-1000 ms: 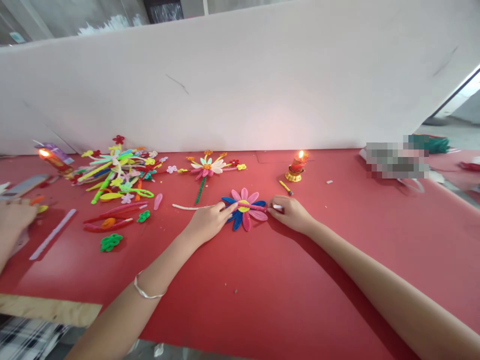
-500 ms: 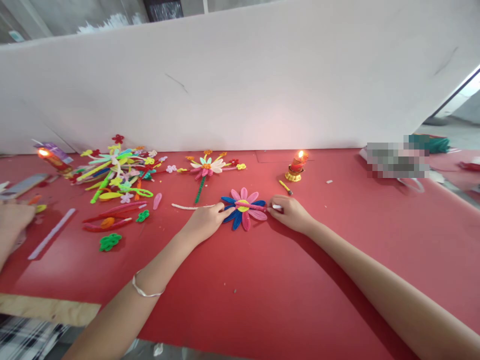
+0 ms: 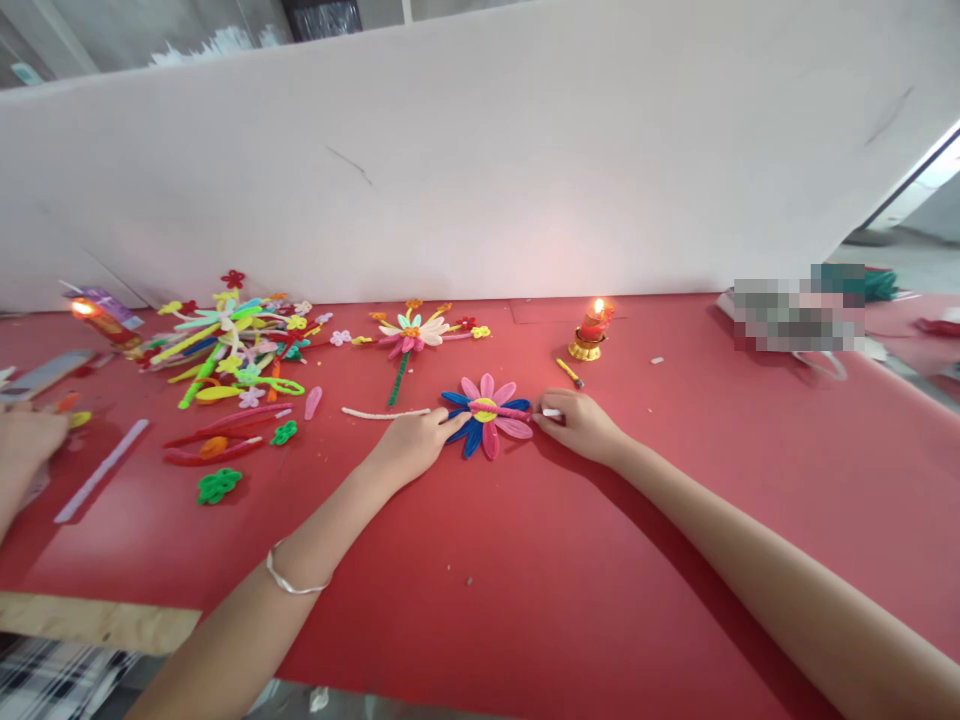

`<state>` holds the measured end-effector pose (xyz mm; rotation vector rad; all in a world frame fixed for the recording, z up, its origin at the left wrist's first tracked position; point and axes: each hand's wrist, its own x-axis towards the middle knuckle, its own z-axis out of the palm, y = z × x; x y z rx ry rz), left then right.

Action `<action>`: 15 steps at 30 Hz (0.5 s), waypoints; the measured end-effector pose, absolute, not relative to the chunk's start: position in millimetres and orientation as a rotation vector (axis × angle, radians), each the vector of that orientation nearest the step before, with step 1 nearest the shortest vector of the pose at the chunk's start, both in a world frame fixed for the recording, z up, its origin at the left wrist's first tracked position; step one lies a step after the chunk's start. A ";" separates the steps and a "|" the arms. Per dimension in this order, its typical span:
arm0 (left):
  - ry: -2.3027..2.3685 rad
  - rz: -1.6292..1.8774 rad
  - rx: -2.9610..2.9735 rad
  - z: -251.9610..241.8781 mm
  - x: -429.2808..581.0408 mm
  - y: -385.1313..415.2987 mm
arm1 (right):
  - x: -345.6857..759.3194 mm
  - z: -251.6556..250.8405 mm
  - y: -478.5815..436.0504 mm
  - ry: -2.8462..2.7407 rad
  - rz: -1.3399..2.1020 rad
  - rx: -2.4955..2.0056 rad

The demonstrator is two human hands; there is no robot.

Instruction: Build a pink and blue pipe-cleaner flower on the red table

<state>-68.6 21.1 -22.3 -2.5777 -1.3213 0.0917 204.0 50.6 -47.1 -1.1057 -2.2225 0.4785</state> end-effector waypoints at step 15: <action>-1.364 0.089 -2.600 -19.7 -66.9 21.7 | 204.3 -48.5 50.9 -2.229 0.471 -1.109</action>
